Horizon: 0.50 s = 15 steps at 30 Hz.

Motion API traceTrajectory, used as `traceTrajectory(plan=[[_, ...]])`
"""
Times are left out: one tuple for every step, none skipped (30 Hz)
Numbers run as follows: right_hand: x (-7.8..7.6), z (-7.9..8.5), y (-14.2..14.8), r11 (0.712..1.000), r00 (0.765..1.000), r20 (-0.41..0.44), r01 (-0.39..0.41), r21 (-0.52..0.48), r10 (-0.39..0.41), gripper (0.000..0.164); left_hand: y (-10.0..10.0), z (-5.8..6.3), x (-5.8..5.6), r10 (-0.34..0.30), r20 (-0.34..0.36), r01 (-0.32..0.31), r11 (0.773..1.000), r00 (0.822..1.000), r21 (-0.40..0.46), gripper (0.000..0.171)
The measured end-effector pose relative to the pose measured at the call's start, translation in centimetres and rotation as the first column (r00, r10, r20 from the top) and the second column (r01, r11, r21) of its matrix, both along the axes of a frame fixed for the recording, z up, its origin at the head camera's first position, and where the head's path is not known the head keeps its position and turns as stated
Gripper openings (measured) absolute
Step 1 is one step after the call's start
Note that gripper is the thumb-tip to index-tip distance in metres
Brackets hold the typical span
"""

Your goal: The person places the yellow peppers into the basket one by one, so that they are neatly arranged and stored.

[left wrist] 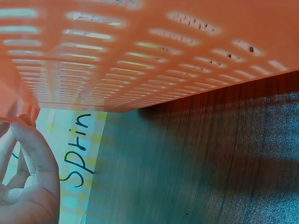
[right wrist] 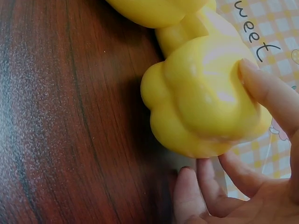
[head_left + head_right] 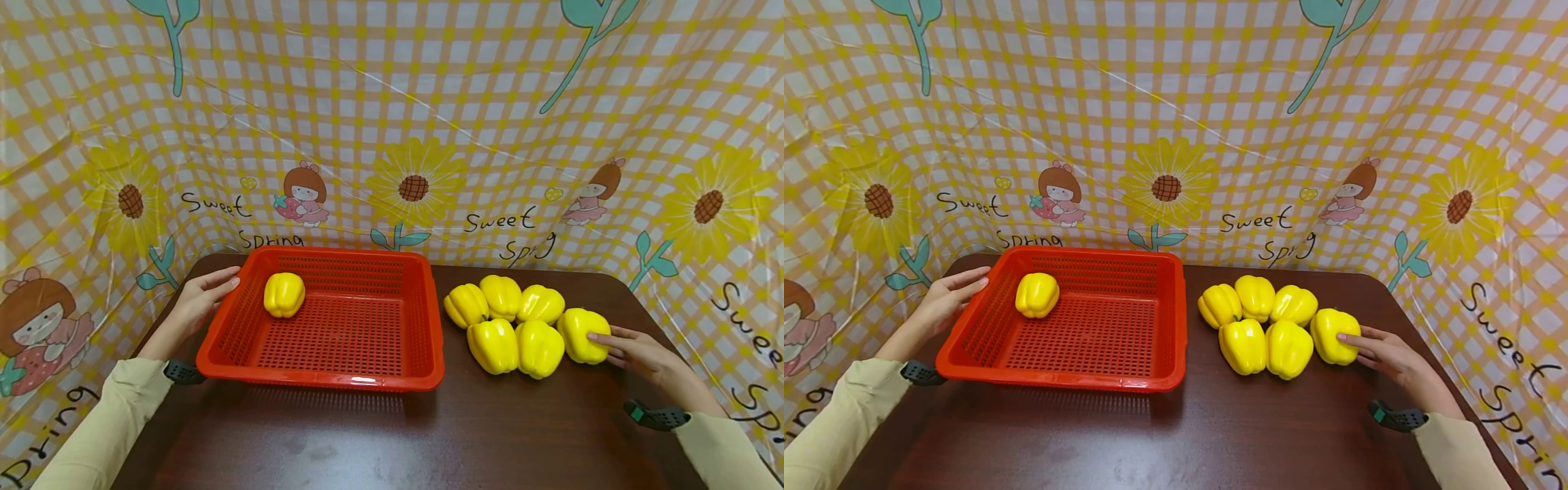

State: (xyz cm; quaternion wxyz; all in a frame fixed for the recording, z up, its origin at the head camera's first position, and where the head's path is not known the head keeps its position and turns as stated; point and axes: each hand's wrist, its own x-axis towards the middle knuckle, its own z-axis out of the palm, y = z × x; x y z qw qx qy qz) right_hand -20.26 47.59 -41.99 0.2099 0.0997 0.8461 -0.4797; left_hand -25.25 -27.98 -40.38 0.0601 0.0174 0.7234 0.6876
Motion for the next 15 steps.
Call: traceTrajectory(plan=[[-0.02,0.02,0.02,1.000,1.000,0.005,0.003,-0.008,-0.003,0.093,0.00,0.00,0.01,-0.002,-0.001,0.002,1.000,1.000,0.000,0.069],[-0.04,0.02,0.03,1.000,1.000,0.008,0.005,-0.013,-0.005,0.094,-0.01,-0.01,0.01,-0.004,-0.002,0.004,1.000,1.000,0.002,0.069],[-0.06,0.02,0.03,1.000,1.000,0.010,0.006,-0.018,-0.006,0.094,-0.01,-0.02,0.00,-0.005,-0.004,0.005,1.000,1.000,0.004,0.069],[-0.08,0.01,0.03,1.000,1.000,0.014,0.009,-0.022,-0.008,0.095,0.00,-0.03,-0.01,-0.006,-0.004,0.006,1.000,1.000,0.005,0.068],[-0.10,0.03,0.02,1.000,1.000,0.017,0.011,-0.024,-0.011,0.095,0.00,-0.05,-0.01,-0.006,-0.005,0.006,1.000,1.000,0.005,0.068],[-0.12,0.04,0.01,1.000,1.000,0.018,0.010,-0.021,-0.009,0.095,0.00,-0.06,-0.01,-0.005,-0.006,0.005,1.000,1.000,0.006,0.068],[-0.11,0.06,0.00,1.000,1.000,0.018,0.008,-0.017,-0.008,0.095,0.01,-0.08,-0.02,-0.003,-0.006,0.003,1.000,1.000,0.008,0.068],[-0.10,0.07,-0.01,1.000,1.000,0.018,0.007,-0.011,-0.007,0.095,0.02,-0.09,-0.03,-0.001,-0.007,0.001,1.000,1.000,0.008,0.068],[-0.08,0.09,-0.01,1.000,1.000,0.018,0.005,-0.006,-0.005,0.095,0.03,-0.09,-0.03,0.001,-0.007,-0.001,1.000,1.000,0.008,0.068],[-0.02,0.12,-0.01,1.000,1.000,0.016,0.000,0.001,0.000,0.095,0.04,-0.10,-0.04,0.002,-0.008,-0.002,1.000,1.000,0.005,0.068],[0.02,0.15,-0.01,1.000,1.000,0.016,0.000,0.003,0.000,0.095,0.05,-0.10,-0.04,0.004,-0.009,-0.004,1.000,1.000,0.004,0.068],[0.08,0.18,0.01,1.000,1.000,0.014,-0.008,0.003,0.008,0.095,0.06,-0.10,-0.04,0.005,-0.008,-0.005,1.000,1.000,0.003,0.068],[0.14,0.22,0.01,1.000,1.000,0.014,-0.009,-0.001,0.009,0.095,0.06,-0.09,-0.04,0.004,-0.008,-0.004,1.000,1.000,0.005,0.068],[0.19,0.23,0.02,1.000,1.000,0.014,-0.010,-0.007,0.010,0.094,0.06,-0.08,-0.05,0.004,-0.008,-0.004,1.000,1.000,0.005,0.068],[0.24,0.25,0.03,1.000,1.000,0.014,-0.007,-0.015,0.008,0.094,0.06,-0.07,-0.05,0.004,-0.007,-0.004,1.000,1.000,0.008,0.068]])
